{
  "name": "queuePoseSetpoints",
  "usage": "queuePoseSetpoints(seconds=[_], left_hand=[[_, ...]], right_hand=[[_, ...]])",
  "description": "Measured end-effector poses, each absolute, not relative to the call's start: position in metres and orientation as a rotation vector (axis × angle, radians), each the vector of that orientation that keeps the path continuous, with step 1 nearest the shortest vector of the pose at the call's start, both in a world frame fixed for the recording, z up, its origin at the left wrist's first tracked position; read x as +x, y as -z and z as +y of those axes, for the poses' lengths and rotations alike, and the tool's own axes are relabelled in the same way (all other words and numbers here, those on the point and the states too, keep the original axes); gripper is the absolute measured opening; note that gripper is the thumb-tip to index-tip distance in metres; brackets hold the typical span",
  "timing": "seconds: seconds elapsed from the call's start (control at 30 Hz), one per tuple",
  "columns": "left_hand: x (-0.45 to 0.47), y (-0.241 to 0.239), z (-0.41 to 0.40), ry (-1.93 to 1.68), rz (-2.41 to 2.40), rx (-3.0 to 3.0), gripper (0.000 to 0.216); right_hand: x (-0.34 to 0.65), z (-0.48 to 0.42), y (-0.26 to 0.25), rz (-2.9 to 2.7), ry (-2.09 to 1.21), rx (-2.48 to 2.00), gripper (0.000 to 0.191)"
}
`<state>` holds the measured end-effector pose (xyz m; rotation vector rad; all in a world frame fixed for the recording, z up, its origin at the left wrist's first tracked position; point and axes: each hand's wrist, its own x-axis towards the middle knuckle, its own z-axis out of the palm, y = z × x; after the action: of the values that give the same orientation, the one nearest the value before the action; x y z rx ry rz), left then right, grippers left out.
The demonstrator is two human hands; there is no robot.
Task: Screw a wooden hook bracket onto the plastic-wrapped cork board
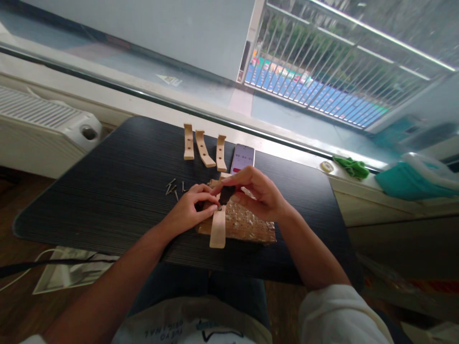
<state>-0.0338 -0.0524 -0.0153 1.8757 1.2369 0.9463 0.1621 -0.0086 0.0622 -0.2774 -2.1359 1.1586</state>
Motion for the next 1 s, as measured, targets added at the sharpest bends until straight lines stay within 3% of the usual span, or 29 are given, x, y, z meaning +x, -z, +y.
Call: queuePoseSetpoints(seconds=[1.0], left_hand=[[-0.033, 0.012, -0.052, -0.978, 1.225, 1.898, 0.015]], right_hand=[[0.157, -0.008, -0.051, -2.082, -0.811, -0.248, 0.027]])
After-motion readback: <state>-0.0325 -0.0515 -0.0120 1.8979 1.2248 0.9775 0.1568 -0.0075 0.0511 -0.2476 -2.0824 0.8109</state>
